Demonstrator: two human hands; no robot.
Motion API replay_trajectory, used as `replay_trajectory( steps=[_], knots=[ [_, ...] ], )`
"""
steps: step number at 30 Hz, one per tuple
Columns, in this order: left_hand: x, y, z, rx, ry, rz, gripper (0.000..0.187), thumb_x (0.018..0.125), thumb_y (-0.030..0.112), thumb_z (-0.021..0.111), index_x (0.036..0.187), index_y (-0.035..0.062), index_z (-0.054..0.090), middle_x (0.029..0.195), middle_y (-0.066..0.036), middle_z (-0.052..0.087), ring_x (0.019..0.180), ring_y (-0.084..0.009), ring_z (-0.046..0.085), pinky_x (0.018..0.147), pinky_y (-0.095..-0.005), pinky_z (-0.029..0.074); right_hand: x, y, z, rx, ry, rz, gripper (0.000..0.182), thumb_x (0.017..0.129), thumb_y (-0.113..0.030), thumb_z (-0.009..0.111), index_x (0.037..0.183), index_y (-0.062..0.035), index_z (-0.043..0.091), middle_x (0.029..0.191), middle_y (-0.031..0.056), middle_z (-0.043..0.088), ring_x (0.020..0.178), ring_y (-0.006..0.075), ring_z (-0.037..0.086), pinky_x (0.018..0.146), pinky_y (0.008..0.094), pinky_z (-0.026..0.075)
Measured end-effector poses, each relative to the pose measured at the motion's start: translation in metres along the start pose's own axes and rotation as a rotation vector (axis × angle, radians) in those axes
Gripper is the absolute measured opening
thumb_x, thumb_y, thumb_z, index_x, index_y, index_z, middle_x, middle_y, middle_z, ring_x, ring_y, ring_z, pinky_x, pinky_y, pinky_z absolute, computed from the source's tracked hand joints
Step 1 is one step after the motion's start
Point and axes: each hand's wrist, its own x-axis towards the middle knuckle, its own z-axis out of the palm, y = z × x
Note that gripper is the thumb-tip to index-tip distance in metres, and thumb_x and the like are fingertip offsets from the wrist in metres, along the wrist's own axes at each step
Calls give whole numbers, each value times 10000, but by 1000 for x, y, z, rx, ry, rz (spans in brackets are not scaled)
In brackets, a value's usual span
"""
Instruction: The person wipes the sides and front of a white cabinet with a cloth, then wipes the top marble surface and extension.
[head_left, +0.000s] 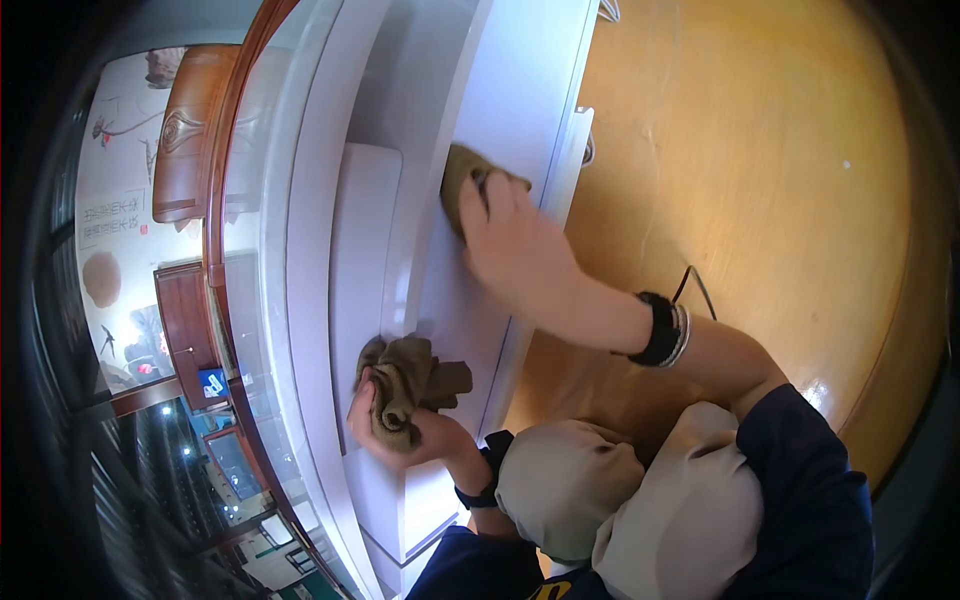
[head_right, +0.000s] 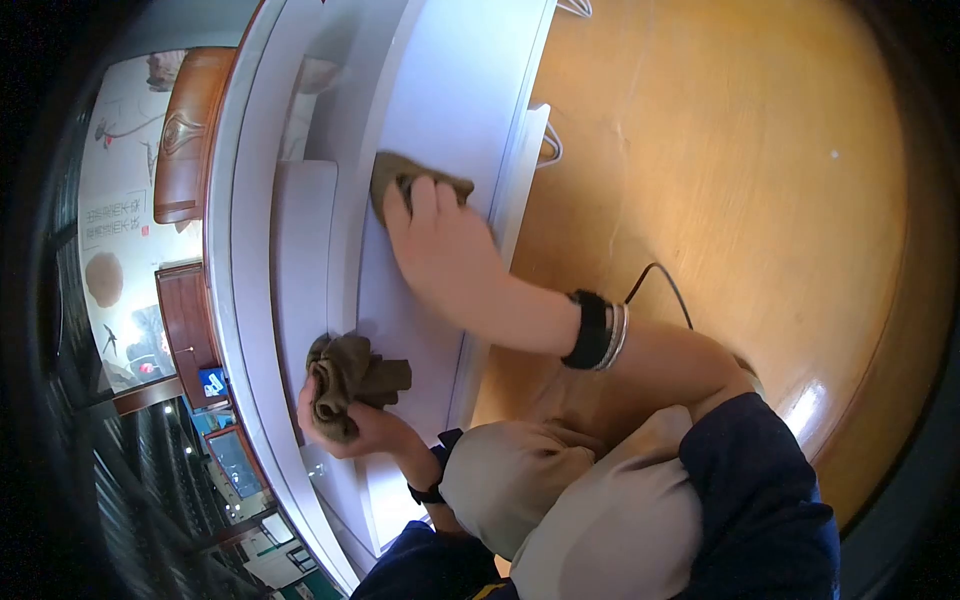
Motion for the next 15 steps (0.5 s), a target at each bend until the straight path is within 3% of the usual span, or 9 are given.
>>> replay_trajectory(
  steps=[4, 6, 9, 11, 13, 15],
  knots=[
    [0, -1, 0, 37, -12, 14, 170, 768, -72, 567, 933, -31, 554, 901, -136, 591, 844, -264, 605, 817, -361, 503, 50, 44, 0, 45, 88, 163, 442, 773, -116, 545, 1156, 64, 420, 916, 217, 506, 862, 349, 541, 685, 417, 510],
    [2, 0, 1, 34, -17, 22, 168, 767, -74, 569, 928, -31, 555, 898, -136, 591, 843, -262, 605, 817, -361, 504, 88, 81, -3, 97, 23, 261, 423, 783, -125, 544, 1148, 41, 406, 960, 244, 501, 903, 386, 525, 730, 467, 492],
    [3, -1, 0, -7, -23, 40, 168, 759, -74, 575, 920, -31, 555, 890, -135, 593, 840, -259, 606, 817, -359, 505, 111, 104, -11, 184, 41, 236, 390, 766, -104, 533, 1124, 9, 428, 992, 251, 481, 916, 388, 502, 745, 467, 467],
    [4, 0, -1, 27, -41, 79, 177, 748, -73, 583, 916, -25, 556, 903, -140, 593, 841, -262, 606, 818, -358, 506, 107, 97, -7, 12, 171, 231, 396, 784, -150, 513, 1153, -10, 479, 1066, 222, 534, 1063, 331, 495, 892, 419, 415],
    [2, 2, -1, 31, -44, 84, 179, 746, -70, 586, 915, -21, 557, 909, -142, 593, 853, -267, 602, 824, -360, 501, 79, 76, 9, 38, 256, 69, 437, 744, -82, 541, 1164, -20, 437, 1023, 255, 455, 898, 385, 482, 736, 454, 442],
    [1, 5, 0, 31, -51, 91, 180, 743, -67, 589, 914, -18, 558, 916, -144, 592, 865, -272, 598, 829, -362, 496, 35, 46, 18, 124, 265, 15, 455, 736, -46, 529, 1185, -36, 460, 1024, 251, 441, 871, 370, 467, 726, 422, 428]
  ],
)
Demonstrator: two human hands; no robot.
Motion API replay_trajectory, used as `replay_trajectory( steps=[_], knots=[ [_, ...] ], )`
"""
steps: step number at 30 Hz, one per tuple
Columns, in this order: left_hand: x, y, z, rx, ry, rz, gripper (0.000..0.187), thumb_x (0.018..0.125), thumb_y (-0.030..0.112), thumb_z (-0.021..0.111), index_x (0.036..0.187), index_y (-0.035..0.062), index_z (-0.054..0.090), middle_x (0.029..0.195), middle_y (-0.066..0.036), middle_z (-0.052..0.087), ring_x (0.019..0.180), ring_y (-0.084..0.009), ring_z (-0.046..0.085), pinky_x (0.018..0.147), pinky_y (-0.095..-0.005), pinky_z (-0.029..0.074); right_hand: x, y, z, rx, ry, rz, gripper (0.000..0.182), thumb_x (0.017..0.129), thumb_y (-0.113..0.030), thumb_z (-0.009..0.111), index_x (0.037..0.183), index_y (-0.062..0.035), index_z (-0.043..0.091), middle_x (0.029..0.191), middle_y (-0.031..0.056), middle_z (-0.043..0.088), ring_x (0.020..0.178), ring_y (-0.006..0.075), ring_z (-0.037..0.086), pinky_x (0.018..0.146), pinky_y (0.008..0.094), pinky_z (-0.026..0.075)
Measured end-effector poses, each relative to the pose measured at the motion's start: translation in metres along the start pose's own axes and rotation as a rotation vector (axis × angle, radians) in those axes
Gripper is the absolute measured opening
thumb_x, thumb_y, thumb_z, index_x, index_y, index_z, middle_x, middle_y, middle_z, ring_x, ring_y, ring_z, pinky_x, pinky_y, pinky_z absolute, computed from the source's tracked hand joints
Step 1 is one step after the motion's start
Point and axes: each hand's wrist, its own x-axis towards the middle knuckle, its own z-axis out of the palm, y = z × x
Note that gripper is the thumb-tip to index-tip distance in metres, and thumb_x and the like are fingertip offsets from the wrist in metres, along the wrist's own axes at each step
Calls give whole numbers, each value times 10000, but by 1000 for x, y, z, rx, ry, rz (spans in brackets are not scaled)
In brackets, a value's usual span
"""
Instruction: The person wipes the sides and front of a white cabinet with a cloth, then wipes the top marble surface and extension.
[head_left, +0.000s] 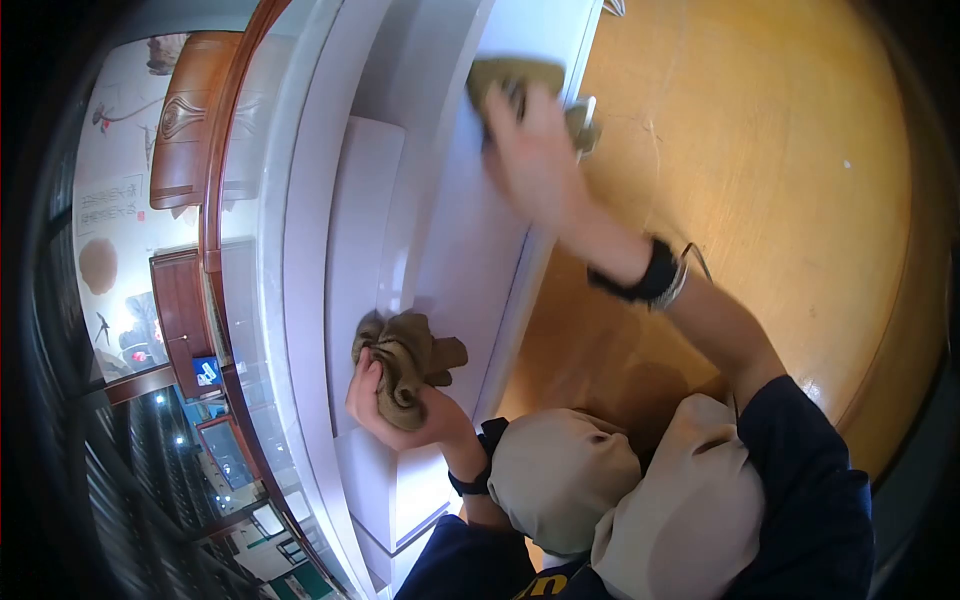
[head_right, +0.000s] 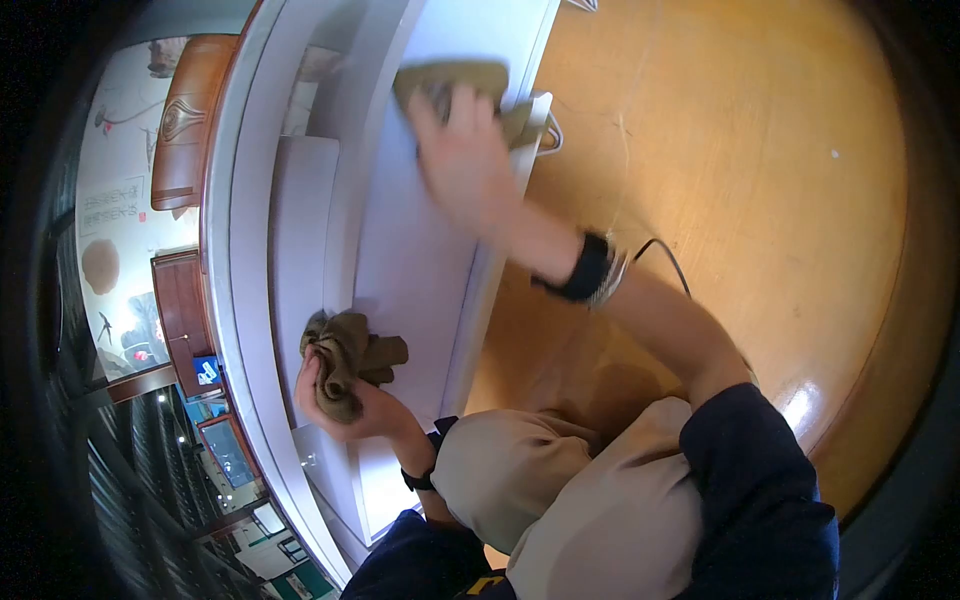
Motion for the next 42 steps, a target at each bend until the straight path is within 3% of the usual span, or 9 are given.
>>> replay_trajectory(
  steps=[3, 6, 11, 13, 17, 22, 26, 34, 42],
  knots=[
    [-4, 6, -2, 64, -16, 58, 195, 734, -51, 605, 915, 11, 572, 951, -129, 599, 898, -273, 578, 837, -376, 475, -73, -32, 1, 20, -177, -70, 418, 763, -35, 500, 1180, -39, 489, 1041, 246, 439, 914, 367, 476, 766, 419, 443],
    [-15, 7, -4, 89, -106, 242, 197, 721, -4, 641, 901, 62, 594, 982, -101, 608, 909, -274, 561, 826, -384, 457, -83, -31, -10, 82, -280, -48, 392, 776, -48, 495, 1168, -33, 495, 1054, 242, 441, 945, 366, 479, 791, 416, 450],
    [-72, -17, 20, -104, -451, 247, 238, 730, 76, 666, 963, 115, 635, 1058, -69, 609, 947, -277, 554, 812, -370, 449, -45, 22, 2, -33, -253, 191, 476, 733, -49, 547, 1199, -24, 449, 1060, 248, 453, 962, 390, 477, 780, 430, 456],
    [-97, -27, 39, -151, -746, 231, 276, 748, 49, 626, 1017, 106, 638, 1100, -66, 598, 960, -263, 559, 806, -364, 445, -25, 55, 8, -62, -184, 212, 495, 736, -53, 552, 1215, -21, 432, 1060, 251, 455, 961, 392, 476, 777, 434, 455],
    [-120, -20, 49, -189, -696, 194, 332, 700, 18, 629, 1028, 70, 638, 1116, -94, 592, 986, -281, 557, 853, -388, 420, -17, 75, 5, -151, -166, 193, 446, 773, -93, 572, 1184, 8, 431, 1065, 245, 463, 938, 378, 487, 774, 443, 463],
    [-122, -16, 52, -223, -650, 151, 292, 698, 21, 629, 984, 72, 655, 1115, -78, 598, 982, -274, 558, 861, -391, 413, -61, 40, -12, -218, -474, 279, 528, 756, -92, 613, 1221, 28, 393, 1045, 250, 462, 953, 386, 493, 746, 418, 485],
    [-126, -15, 53, -192, -603, 186, 290, 730, 47, 589, 1009, 102, 644, 1107, -58, 598, 947, -247, 569, 799, -374, 429, -65, 44, -3, -250, -407, 199, 536, 746, -96, 628, 1208, 41, 393, 1042, 256, 463, 921, 391, 510, 725, 417, 493],
    [-140, -16, 55, -167, -686, 232, 324, 676, 71, 601, 989, 127, 660, 1094, -35, 604, 964, -239, 569, 834, -382, 407, 1, 79, 1, -324, -480, 369, 450, 765, -175, 603, 1103, 69, 433, 1064, 267, 470, 971, 394, 522, 748, 430, 504],
    [-141, -14, 57, -216, -701, 190, 316, 711, 11, 556, 979, 148, 652, 1083, -6, 613, 941, -215, 570, 791, -373, 411, -31, 41, -8, -223, -564, 323, 427, 767, -174, 607, 1068, 79, 439, 1009, 266, 499, 919, 391, 552, 720, 429, 503]
  ],
)
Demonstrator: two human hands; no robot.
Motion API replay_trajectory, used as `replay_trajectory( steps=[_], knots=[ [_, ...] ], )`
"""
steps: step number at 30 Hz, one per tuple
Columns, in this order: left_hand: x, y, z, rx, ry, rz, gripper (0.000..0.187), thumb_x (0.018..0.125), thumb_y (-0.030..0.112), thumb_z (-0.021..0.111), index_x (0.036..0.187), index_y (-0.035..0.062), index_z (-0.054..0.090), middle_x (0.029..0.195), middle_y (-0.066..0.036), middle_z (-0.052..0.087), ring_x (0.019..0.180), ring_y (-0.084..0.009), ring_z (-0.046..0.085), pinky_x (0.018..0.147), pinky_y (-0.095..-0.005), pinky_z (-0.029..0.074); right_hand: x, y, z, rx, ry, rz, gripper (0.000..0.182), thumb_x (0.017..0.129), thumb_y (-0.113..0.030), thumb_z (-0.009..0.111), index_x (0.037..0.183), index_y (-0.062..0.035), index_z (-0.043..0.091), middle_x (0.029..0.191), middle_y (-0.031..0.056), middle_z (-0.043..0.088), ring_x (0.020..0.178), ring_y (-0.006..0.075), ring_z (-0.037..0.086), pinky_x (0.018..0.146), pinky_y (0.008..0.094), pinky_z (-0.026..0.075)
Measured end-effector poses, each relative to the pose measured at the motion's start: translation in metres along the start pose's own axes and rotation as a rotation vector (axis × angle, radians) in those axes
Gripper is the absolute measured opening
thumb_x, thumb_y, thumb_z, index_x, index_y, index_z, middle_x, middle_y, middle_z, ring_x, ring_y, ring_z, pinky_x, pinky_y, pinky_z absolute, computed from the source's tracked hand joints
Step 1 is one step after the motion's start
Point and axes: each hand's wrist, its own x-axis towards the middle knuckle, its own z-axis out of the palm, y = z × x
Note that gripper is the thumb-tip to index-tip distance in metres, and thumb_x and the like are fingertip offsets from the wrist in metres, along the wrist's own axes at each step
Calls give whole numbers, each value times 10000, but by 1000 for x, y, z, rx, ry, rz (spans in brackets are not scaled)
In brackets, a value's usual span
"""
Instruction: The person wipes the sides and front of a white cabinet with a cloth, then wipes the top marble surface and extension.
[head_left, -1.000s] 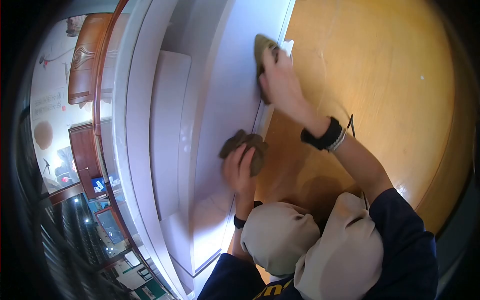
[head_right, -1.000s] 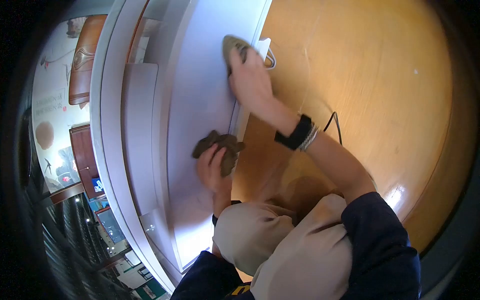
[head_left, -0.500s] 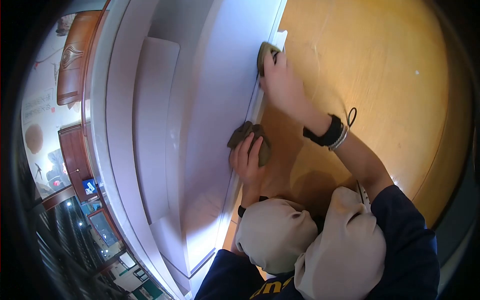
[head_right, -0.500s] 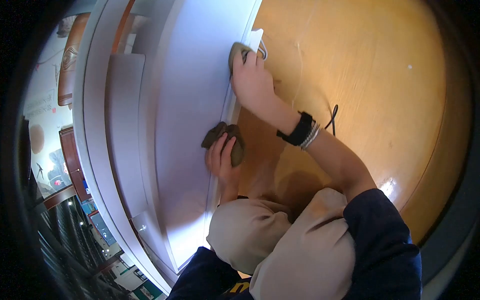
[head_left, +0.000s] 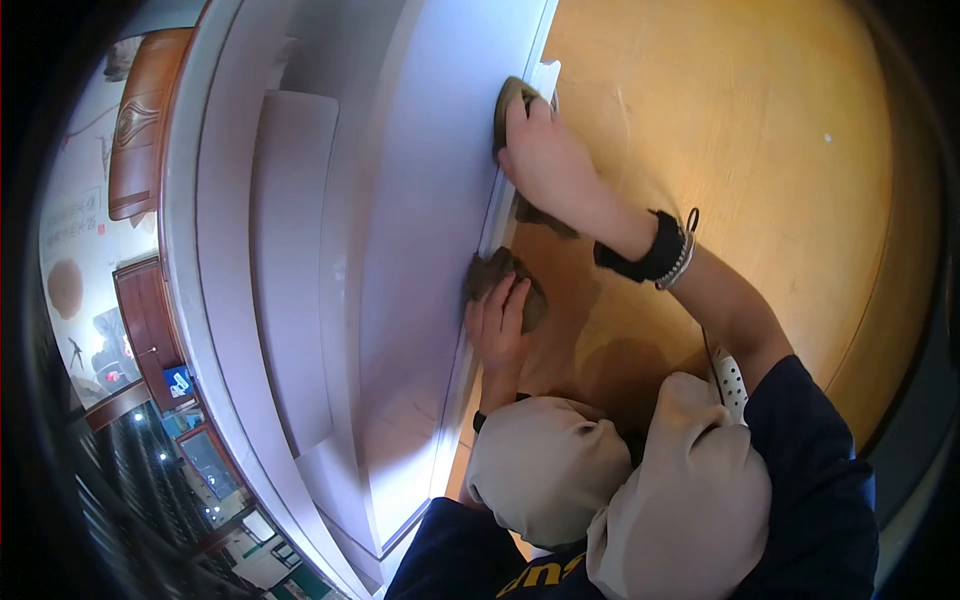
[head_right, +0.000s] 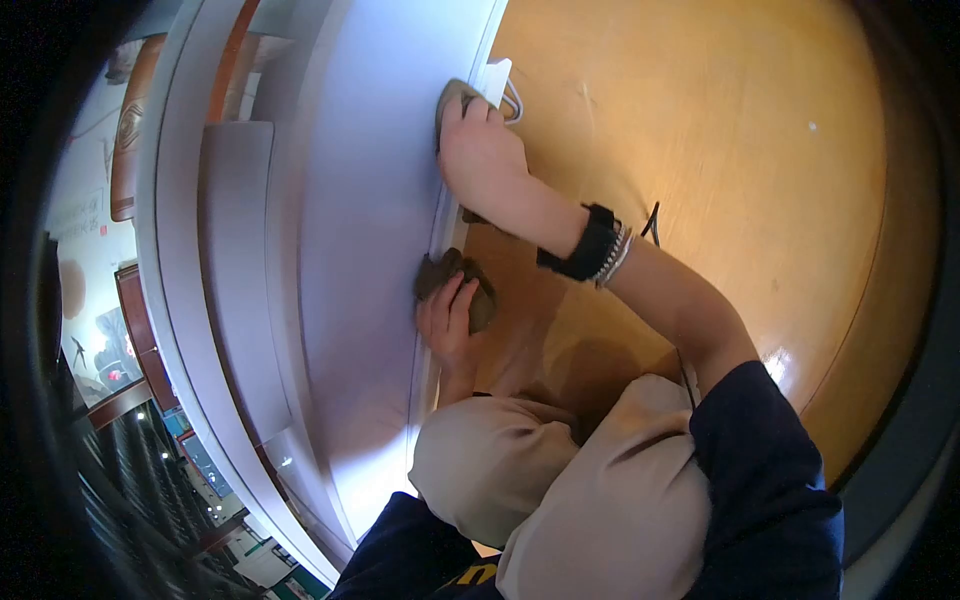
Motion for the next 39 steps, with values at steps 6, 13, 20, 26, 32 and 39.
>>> replay_trajectory(
  steps=[6, 13, 20, 26, 32, 39],
  knots=[
    [1, 1, -1, 34, 42, 31, 317, 697, 5, 559, 965, 142, 659, 1082, -8, 614, 933, -206, 569, 784, -362, 413, 30, 13, -13, 2, -4, 34, 393, 775, -168, 607, 1035, 75, 439, 967, 257, 522, 854, 389, 576, 694, 444, 498],
    [-1, 1, 1, 14, -21, -9, 300, 688, 43, 588, 972, 110, 658, 1078, -37, 608, 969, -241, 567, 835, -377, 399, 11, 7, -5, -63, 75, -91, 381, 789, -182, 589, 1014, 87, 438, 934, 281, 555, 832, 398, 586, 677, 447, 499],
    [2, 0, 3, 33, -1, 11, 314, 662, 26, 605, 960, 110, 655, 1081, -37, 606, 969, -243, 567, 834, -378, 398, 22, 8, -30, -3, -188, -21, 421, 792, -196, 586, 1049, 94, 421, 990, 268, 533, 858, 406, 586, 700, 449, 507],
    [-3, 2, 6, -2, 3, 8, 336, 656, 17, 607, 976, 112, 650, 1093, -44, 603, 962, -240, 563, 839, -378, 395, 4, -7, -7, -37, -219, -31, 456, 788, -181, 579, 1031, 165, 407, 937, 264, 545, 832, 388, 604, 692, 423, 519],
    [-3, -2, 0, 9, -72, 12, 354, 645, 16, 635, 985, 113, 645, 1101, -37, 594, 973, -239, 555, 850, -381, 398, 46, 6, -23, -159, -375, -87, 345, 798, -152, 542, 995, 123, 476, 858, 228, 581, 798, 357, 623, 637, 403, 528],
    [-1, 3, -1, 44, -28, -28, 349, 656, 38, 660, 995, 117, 636, 1115, -44, 580, 1003, -267, 538, 875, -403, 387, -54, -10, 17, -340, -145, -182, 365, 759, -111, 559, 1060, 72, 467, 885, 175, 548, 799, 266, 597, 563, 349, 522]
  ],
)
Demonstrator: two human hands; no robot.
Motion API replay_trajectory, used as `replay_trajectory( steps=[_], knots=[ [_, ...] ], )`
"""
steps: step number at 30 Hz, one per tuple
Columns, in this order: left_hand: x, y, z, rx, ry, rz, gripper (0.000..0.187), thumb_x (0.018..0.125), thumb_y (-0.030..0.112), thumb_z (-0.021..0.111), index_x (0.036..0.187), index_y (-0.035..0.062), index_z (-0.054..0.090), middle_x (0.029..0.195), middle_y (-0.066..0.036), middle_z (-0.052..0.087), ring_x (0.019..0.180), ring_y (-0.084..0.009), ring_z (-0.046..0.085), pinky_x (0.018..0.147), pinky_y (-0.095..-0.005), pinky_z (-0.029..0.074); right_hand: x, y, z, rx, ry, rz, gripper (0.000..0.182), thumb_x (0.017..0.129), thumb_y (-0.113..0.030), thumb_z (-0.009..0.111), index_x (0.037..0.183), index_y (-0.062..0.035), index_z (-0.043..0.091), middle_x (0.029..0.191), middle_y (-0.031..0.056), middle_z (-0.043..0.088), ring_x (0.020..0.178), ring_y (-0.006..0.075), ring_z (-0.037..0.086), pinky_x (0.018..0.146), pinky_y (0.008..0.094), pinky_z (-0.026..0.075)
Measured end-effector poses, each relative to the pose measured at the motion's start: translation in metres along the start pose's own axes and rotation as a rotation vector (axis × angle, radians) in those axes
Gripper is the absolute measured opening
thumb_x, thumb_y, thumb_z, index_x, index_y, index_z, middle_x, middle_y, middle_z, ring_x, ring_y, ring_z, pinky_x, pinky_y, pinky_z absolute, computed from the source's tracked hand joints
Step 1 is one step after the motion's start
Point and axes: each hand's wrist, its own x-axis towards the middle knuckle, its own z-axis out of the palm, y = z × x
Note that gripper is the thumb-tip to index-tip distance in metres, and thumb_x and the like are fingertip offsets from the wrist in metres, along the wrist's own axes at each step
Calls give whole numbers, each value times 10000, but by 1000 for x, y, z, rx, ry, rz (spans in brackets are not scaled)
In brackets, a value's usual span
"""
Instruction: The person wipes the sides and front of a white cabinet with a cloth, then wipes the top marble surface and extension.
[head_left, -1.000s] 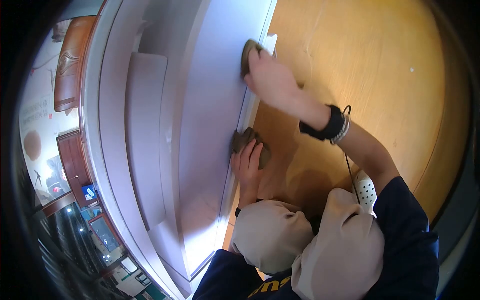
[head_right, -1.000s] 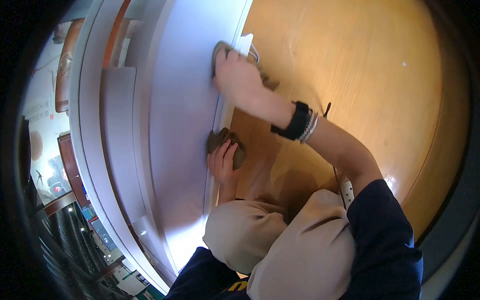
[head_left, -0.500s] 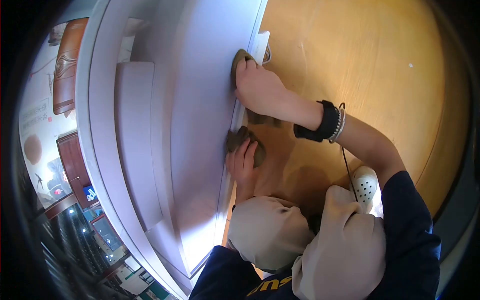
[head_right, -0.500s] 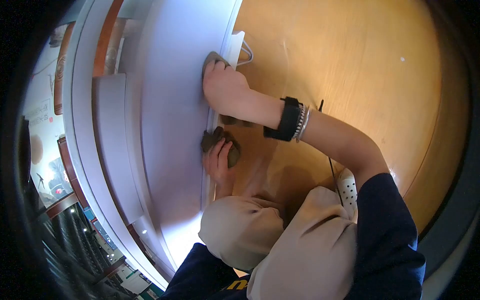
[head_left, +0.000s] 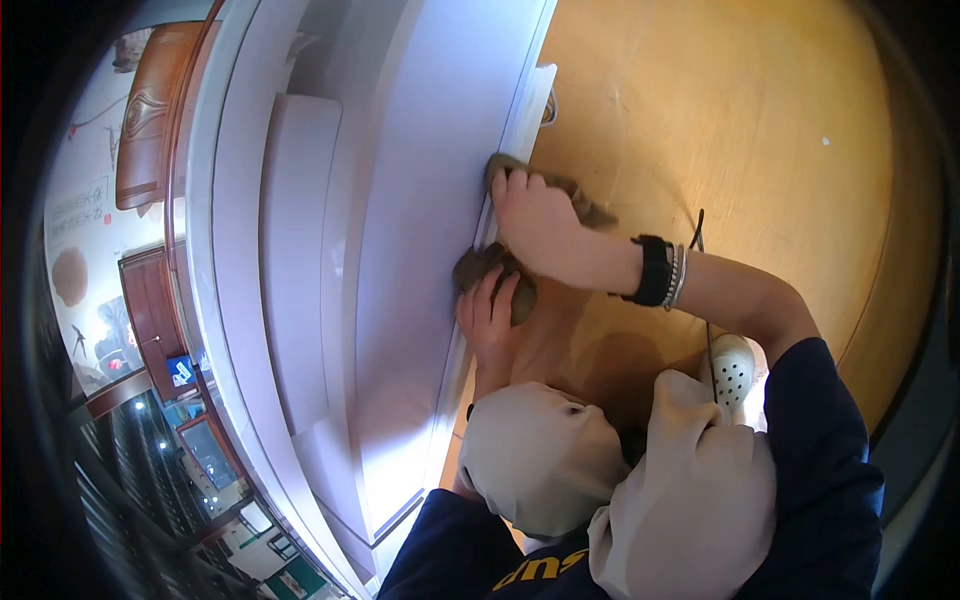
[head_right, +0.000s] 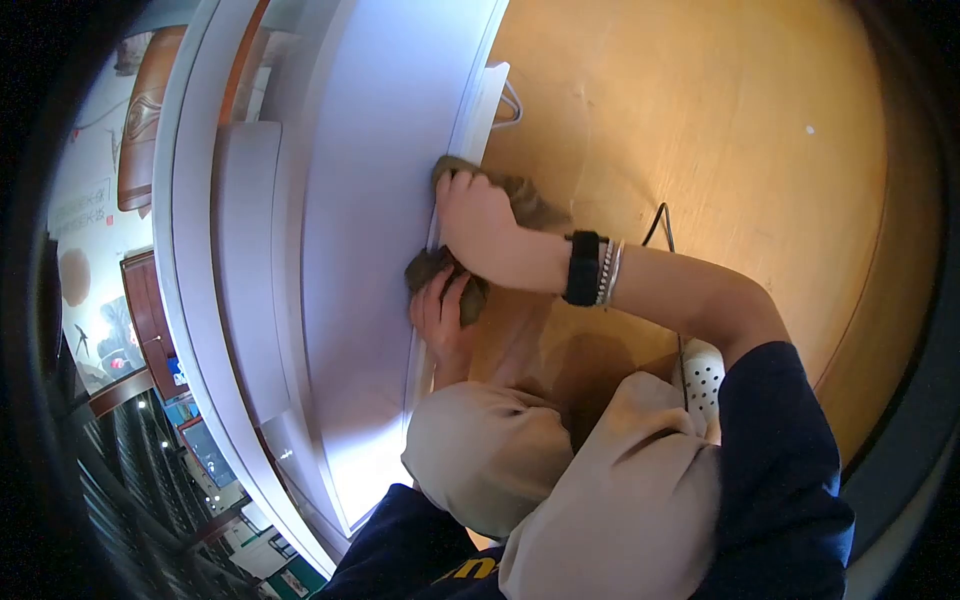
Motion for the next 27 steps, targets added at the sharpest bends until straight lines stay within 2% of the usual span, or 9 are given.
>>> replay_trajectory(
  steps=[4, 7, 10, 12, 13, 16, 22, 25, 27],
  knots=[
    [-3, 1, -11, 77, -15, -46, 431, 659, 20, 659, 1074, 116, 595, 1176, -62, 545, 1049, -289, 510, 894, -411, 376, -7, 15, -3, -15, -69, -144, 400, 758, -111, 558, 1113, 36, 448, 946, 151, 525, 869, 275, 576, 607, 356, 517],
    [-18, -5, -20, 27, -52, -81, 490, 650, 18, 664, 1121, 112, 568, 1203, -79, 528, 1058, -305, 504, 897, -422, 373, 13, 51, 8, 47, 180, -72, 450, 746, -157, 591, 1150, -19, 449, 976, 134, 533, 873, 287, 569, 611, 366, 518],
    [-39, -3, -28, 56, -47, -165, 496, 639, 27, 674, 1118, 107, 575, 1197, -94, 532, 1053, -314, 506, 887, -425, 381, 42, 90, 6, 121, 201, -119, 471, 775, -203, 583, 1184, -39, 418, 998, 139, 531, 892, 292, 568, 636, 387, 518],
    [-54, -1, -32, 57, -16, -205, 494, 640, 30, 672, 1118, 110, 577, 1184, -92, 540, 1050, -312, 509, 886, -422, 382, 56, 103, 7, 112, 265, 5, 471, 793, -236, 575, 1180, -32, 400, 1004, 145, 529, 869, 304, 570, 651, 407, 512],
    [-62, 1, -34, 61, 19, -233, 491, 641, 32, 669, 1117, 112, 579, 1172, -91, 548, 1046, -310, 512, 886, -419, 382, 58, 102, 2, 84, 205, 75, 454, 790, -248, 581, 1146, -21, 416, 1002, 142, 532, 854, 312, 574, 647, 421, 504],
    [-81, -6, -46, 51, 20, -250, 423, 656, 48, 665, 1069, 122, 606, 1130, -77, 567, 1033, -297, 518, 887, -406, 379, 50, 93, 4, -5, 232, 48, 400, 781, -231, 587, 1098, -33, 443, 984, 139, 536, 827, 311, 577, 635, 417, 502],
    [-87, 2, -43, 140, 110, -341, 324, 661, 86, 681, 975, 162, 649, 1085, -31, 582, 968, -246, 516, 863, -378, 376, -17, 40, 19, -73, 140, -214, 425, 742, -232, 633, 1084, -53, 454, 897, 139, 543, 786, 309, 576, 635, 414, 502],
    [-78, 4, -43, 107, 64, -392, 340, 655, 102, 684, 984, 186, 649, 1073, 0, 582, 956, -227, 502, 855, -369, 366, -3, 47, 6, -88, 59, -119, 418, 750, -228, 626, 1080, -50, 441, 892, 141, 562, 820, 315, 584, 654, 413, 510],
    [-79, 1, -40, 118, 100, -375, 327, 675, 133, 653, 994, 202, 647, 1072, 25, 580, 901, -213, 503, 822, -370, 371, 17, 65, 1, -187, 124, -71, 390, 759, -213, 612, 1066, -50, 435, 903, 145, 571, 840, 318, 588, 660, 413, 513]
  ],
)
